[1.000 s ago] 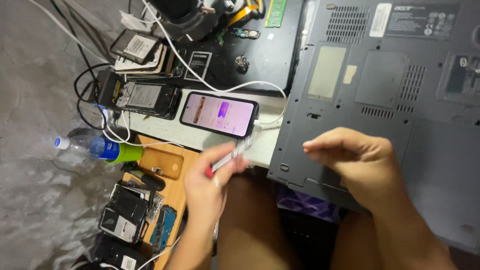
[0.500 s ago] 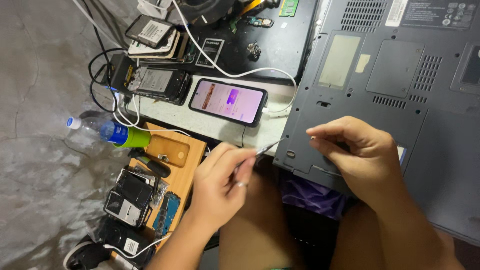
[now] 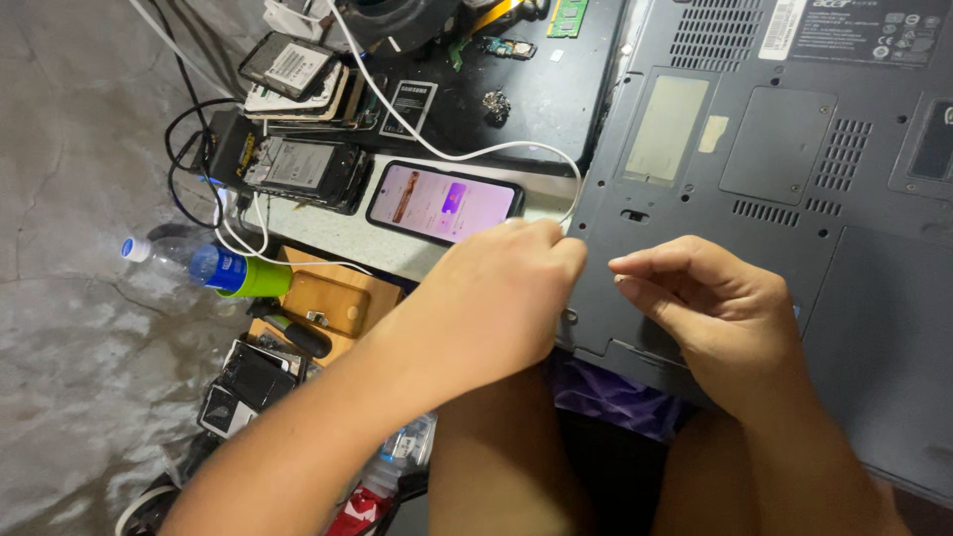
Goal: The person uses a screwdriver to remove screws from the bottom panel of a laptop. They place the screws into a compartmentalized plastic box. The person then uses a prying tool to lift a panel on the laptop's underside.
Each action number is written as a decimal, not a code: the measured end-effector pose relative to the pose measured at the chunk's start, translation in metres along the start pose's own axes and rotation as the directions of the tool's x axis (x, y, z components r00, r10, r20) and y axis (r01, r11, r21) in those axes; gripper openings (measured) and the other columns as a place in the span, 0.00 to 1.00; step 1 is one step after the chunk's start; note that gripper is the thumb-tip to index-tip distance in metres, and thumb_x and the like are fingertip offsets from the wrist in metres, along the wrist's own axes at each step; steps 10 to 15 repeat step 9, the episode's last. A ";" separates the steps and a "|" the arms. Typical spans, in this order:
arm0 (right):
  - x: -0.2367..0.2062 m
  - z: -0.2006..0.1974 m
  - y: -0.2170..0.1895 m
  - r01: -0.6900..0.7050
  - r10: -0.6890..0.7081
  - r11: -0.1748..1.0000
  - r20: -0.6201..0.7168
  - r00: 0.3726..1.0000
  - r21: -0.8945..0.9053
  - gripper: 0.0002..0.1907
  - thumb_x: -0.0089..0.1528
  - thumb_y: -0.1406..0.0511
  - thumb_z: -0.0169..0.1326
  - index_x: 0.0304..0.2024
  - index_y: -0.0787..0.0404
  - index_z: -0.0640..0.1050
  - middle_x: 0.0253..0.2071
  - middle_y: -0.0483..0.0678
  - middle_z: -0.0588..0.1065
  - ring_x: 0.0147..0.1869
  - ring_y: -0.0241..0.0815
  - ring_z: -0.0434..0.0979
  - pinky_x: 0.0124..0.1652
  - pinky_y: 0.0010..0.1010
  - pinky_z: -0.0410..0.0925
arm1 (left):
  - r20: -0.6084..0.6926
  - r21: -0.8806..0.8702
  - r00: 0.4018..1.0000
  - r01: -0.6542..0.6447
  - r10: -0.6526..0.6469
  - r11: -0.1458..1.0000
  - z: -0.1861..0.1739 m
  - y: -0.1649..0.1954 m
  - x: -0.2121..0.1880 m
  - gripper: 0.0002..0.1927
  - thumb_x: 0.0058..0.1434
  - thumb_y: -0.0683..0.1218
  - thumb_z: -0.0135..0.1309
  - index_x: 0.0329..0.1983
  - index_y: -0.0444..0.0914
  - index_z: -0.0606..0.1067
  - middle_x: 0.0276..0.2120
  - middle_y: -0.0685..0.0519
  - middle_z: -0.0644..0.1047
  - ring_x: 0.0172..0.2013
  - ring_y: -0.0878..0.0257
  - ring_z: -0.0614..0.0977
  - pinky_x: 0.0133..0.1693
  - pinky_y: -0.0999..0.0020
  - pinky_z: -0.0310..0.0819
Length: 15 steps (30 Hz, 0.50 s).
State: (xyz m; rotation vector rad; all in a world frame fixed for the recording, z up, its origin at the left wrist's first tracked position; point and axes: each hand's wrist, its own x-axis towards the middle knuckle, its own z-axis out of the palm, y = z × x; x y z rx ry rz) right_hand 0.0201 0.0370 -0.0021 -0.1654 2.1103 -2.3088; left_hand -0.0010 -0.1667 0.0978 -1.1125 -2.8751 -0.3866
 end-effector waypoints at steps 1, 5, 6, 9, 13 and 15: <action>0.001 -0.001 0.001 0.008 -0.008 1.000 0.004 1.000 0.022 0.07 0.61 0.76 0.60 0.42 0.65 0.82 0.37 0.42 0.79 0.43 0.27 0.77 0.45 0.18 0.72 | 0.046 0.009 0.999 -0.003 0.003 1.000 0.001 -0.001 0.005 0.08 0.47 0.35 0.56 0.31 0.33 0.73 0.31 0.41 0.76 0.37 0.42 0.80 0.39 0.50 0.74; 0.002 -0.006 0.001 0.013 -0.014 0.998 0.018 1.000 0.069 0.10 0.61 0.77 0.60 0.44 0.65 0.82 0.37 0.43 0.78 0.42 0.28 0.76 0.44 0.18 0.71 | 0.089 -0.016 0.995 -0.038 0.040 0.999 -0.007 -0.006 0.012 0.06 0.49 0.35 0.56 0.31 0.34 0.76 0.28 0.43 0.77 0.37 0.43 0.81 0.39 0.49 0.74; 0.002 -0.007 0.002 0.015 -0.019 0.996 0.032 0.999 0.093 0.10 0.61 0.77 0.60 0.45 0.65 0.82 0.37 0.43 0.78 0.42 0.28 0.76 0.43 0.19 0.71 | 0.097 -0.015 0.995 -0.033 0.034 0.999 -0.007 -0.005 0.011 0.07 0.47 0.36 0.56 0.31 0.34 0.76 0.28 0.43 0.77 0.36 0.43 0.81 0.38 0.49 0.74; 0.001 -0.007 0.004 -0.011 0.003 0.993 0.066 0.998 0.119 0.13 0.60 0.77 0.60 0.48 0.65 0.81 0.36 0.44 0.78 0.41 0.29 0.76 0.42 0.19 0.71 | 0.164 0.046 0.986 0.000 -0.007 0.999 -0.006 -0.001 0.008 0.06 0.48 0.36 0.56 0.31 0.35 0.76 0.29 0.43 0.78 0.36 0.43 0.81 0.38 0.50 0.75; 0.001 -0.007 0.004 -0.011 0.003 0.993 0.066 0.998 0.119 0.13 0.60 0.77 0.60 0.48 0.65 0.81 0.36 0.44 0.78 0.41 0.29 0.76 0.42 0.19 0.71 | 0.164 0.046 0.986 0.000 -0.007 0.999 -0.006 -0.001 0.008 0.06 0.48 0.36 0.56 0.31 0.35 0.76 0.29 0.43 0.78 0.36 0.43 0.81 0.38 0.50 0.75; 0.001 -0.007 0.004 -0.011 0.003 0.993 0.066 0.998 0.119 0.13 0.60 0.77 0.60 0.48 0.65 0.81 0.36 0.44 0.78 0.41 0.29 0.76 0.42 0.19 0.71 | 0.164 0.046 0.986 0.000 -0.007 0.999 -0.006 -0.001 0.008 0.06 0.48 0.36 0.56 0.31 0.35 0.76 0.29 0.43 0.78 0.36 0.43 0.81 0.38 0.50 0.75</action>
